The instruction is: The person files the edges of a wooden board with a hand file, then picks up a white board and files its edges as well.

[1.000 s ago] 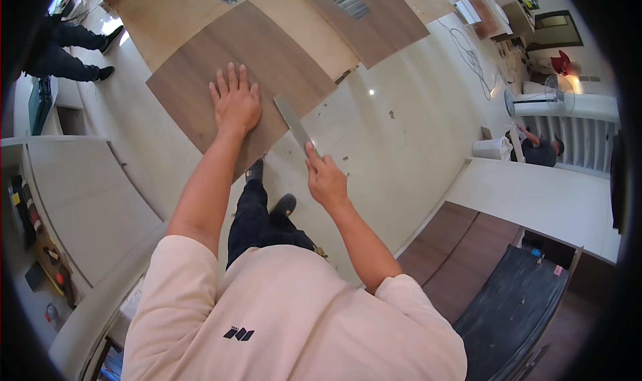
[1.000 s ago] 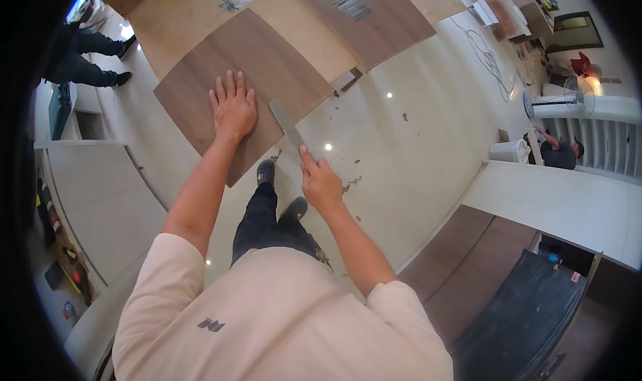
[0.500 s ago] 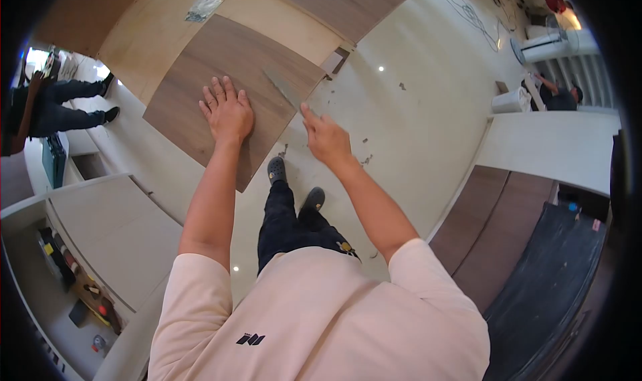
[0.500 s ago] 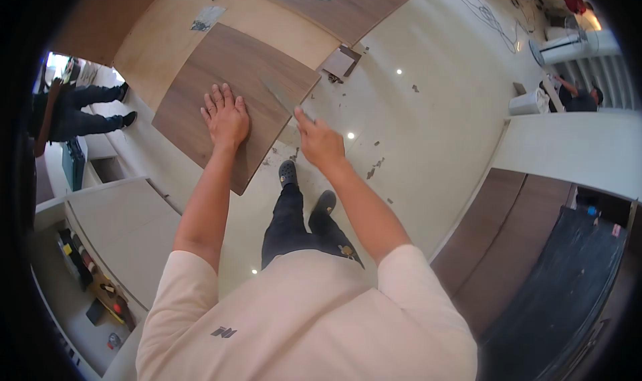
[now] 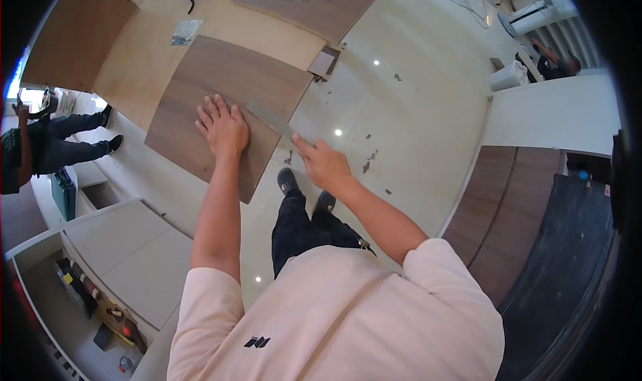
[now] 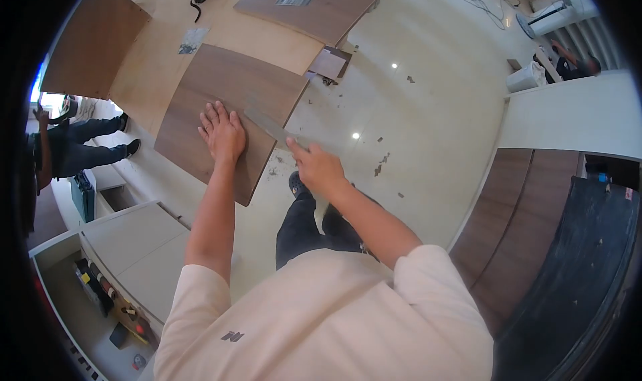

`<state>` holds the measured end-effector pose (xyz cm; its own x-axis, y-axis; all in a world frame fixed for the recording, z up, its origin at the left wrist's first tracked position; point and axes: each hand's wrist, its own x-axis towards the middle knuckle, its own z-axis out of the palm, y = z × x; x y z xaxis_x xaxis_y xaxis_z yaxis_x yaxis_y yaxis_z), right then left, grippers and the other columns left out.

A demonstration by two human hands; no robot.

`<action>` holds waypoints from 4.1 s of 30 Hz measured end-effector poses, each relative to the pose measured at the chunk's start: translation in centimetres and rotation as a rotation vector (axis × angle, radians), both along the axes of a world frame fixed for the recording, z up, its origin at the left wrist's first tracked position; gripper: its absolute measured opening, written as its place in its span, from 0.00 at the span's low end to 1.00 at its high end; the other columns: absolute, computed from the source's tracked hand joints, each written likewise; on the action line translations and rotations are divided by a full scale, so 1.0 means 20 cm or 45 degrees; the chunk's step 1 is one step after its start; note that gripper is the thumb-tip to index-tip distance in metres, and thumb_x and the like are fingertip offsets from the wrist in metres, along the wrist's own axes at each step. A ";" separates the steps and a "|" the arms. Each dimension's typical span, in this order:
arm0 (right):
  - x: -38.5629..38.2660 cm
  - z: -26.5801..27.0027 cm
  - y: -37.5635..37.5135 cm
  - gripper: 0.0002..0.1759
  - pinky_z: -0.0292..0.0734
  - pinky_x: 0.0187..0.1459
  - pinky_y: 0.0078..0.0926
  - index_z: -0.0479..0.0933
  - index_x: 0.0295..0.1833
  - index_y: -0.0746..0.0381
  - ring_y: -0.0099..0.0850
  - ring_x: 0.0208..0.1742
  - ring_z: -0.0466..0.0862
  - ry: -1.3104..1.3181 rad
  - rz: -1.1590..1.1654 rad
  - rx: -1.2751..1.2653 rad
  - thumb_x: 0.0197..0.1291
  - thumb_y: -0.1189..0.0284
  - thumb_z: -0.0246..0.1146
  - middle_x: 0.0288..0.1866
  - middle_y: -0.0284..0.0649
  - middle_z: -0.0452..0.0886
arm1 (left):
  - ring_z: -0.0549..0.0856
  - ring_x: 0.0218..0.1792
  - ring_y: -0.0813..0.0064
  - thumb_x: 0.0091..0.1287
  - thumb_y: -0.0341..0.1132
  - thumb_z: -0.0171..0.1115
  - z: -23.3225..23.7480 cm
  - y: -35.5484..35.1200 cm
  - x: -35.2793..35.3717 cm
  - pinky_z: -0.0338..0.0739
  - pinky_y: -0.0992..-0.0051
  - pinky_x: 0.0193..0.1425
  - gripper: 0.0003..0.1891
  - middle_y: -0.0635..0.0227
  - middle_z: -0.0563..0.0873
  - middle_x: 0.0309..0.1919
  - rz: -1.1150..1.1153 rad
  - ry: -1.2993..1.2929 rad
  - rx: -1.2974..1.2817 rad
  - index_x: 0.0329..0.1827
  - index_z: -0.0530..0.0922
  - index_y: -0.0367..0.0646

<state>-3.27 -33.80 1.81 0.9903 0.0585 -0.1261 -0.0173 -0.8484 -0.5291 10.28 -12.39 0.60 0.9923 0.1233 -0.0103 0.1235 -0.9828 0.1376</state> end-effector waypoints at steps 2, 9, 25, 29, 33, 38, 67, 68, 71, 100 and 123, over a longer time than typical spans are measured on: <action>-0.09 -0.03 -0.02 0.27 0.82 0.40 0.50 0.70 0.76 0.34 0.52 0.39 0.86 -0.004 -0.006 0.044 0.74 0.59 0.57 0.40 0.47 0.80 | 0.48 0.85 0.48 0.82 0.52 0.37 -0.01 0.01 -0.01 0.38 0.48 0.86 0.33 0.56 0.53 0.85 -0.012 -0.008 -0.018 0.85 0.56 0.45; 0.38 0.04 -0.18 0.24 0.82 0.43 0.48 0.71 0.76 0.33 0.51 0.40 0.85 -0.054 -0.218 0.010 0.76 0.57 0.55 0.39 0.46 0.79 | 0.48 0.85 0.47 0.82 0.53 0.36 -0.02 0.03 -0.01 0.40 0.47 0.85 0.33 0.57 0.52 0.86 -0.012 0.004 0.030 0.85 0.56 0.46; 0.37 -0.05 -0.29 0.25 0.80 0.36 0.48 0.75 0.74 0.37 0.50 0.33 0.83 -0.193 -0.106 -0.030 0.72 0.62 0.62 0.32 0.44 0.76 | 0.46 0.85 0.46 0.79 0.59 0.40 0.03 -0.29 0.05 0.35 0.43 0.84 0.38 0.51 0.50 0.85 0.119 0.049 0.031 0.86 0.53 0.49; 0.48 -0.02 -0.35 0.24 0.80 0.35 0.49 0.75 0.73 0.37 0.52 0.33 0.84 -0.198 -0.012 -0.043 0.72 0.61 0.61 0.33 0.47 0.78 | 0.46 0.85 0.46 0.80 0.59 0.39 0.04 -0.29 0.05 0.36 0.44 0.85 0.37 0.52 0.51 0.85 0.139 0.048 -0.009 0.86 0.54 0.49; 0.25 0.02 -0.39 0.24 0.80 0.37 0.51 0.74 0.73 0.36 0.53 0.36 0.85 0.002 0.080 -0.033 0.74 0.60 0.58 0.37 0.48 0.80 | 0.48 0.85 0.46 0.80 0.59 0.39 0.02 -0.30 0.06 0.39 0.45 0.85 0.36 0.51 0.53 0.85 0.155 0.024 0.022 0.86 0.55 0.50; 0.56 0.00 -0.34 0.24 0.81 0.38 0.52 0.73 0.74 0.34 0.53 0.36 0.85 -0.112 0.091 -0.005 0.74 0.60 0.57 0.39 0.49 0.79 | 0.49 0.84 0.45 0.80 0.59 0.40 0.01 -0.29 0.05 0.40 0.45 0.85 0.36 0.51 0.53 0.85 0.129 -0.014 0.040 0.86 0.56 0.50; 0.51 0.00 -0.48 0.22 0.81 0.36 0.48 0.74 0.72 0.36 0.51 0.34 0.85 -0.038 0.178 -0.006 0.75 0.61 0.56 0.39 0.48 0.81 | 0.49 0.84 0.46 0.80 0.60 0.40 -0.01 -0.29 0.01 0.41 0.44 0.85 0.37 0.52 0.53 0.85 0.126 0.020 0.079 0.86 0.56 0.50; 0.61 0.02 -0.48 0.22 0.82 0.36 0.47 0.74 0.73 0.36 0.51 0.35 0.85 -0.081 0.168 -0.009 0.75 0.62 0.55 0.39 0.48 0.81 | 0.49 0.84 0.46 0.80 0.60 0.39 0.01 -0.29 0.06 0.40 0.44 0.85 0.37 0.53 0.53 0.85 0.127 -0.006 0.069 0.86 0.55 0.50; 0.60 0.01 -0.50 0.22 0.82 0.38 0.47 0.74 0.72 0.37 0.50 0.38 0.85 -0.182 0.193 -0.006 0.76 0.62 0.55 0.40 0.48 0.81 | 0.50 0.84 0.45 0.80 0.60 0.40 0.02 -0.30 0.06 0.42 0.44 0.84 0.36 0.52 0.54 0.85 0.120 0.032 0.065 0.85 0.57 0.50; 0.62 0.00 -0.47 0.22 0.81 0.40 0.49 0.73 0.73 0.36 0.50 0.40 0.85 -0.106 0.183 0.035 0.76 0.59 0.55 0.42 0.47 0.81 | 0.49 0.84 0.45 0.80 0.60 0.39 0.03 -0.29 0.05 0.41 0.45 0.85 0.37 0.52 0.53 0.85 0.126 0.033 0.087 0.85 0.56 0.49; 0.53 0.00 -0.46 0.25 0.81 0.38 0.49 0.70 0.76 0.35 0.51 0.37 0.85 -0.077 0.158 -0.003 0.75 0.60 0.56 0.39 0.46 0.79 | 0.48 0.85 0.45 0.80 0.59 0.39 0.04 -0.31 0.06 0.39 0.45 0.85 0.37 0.52 0.53 0.85 0.129 0.055 0.058 0.86 0.55 0.48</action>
<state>7.40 -42.91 1.73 0.9813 0.1809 -0.0663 0.1201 -0.8434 -0.5237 11.49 -18.57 1.46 0.9735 0.2241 -0.0450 0.2272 -0.9701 0.0856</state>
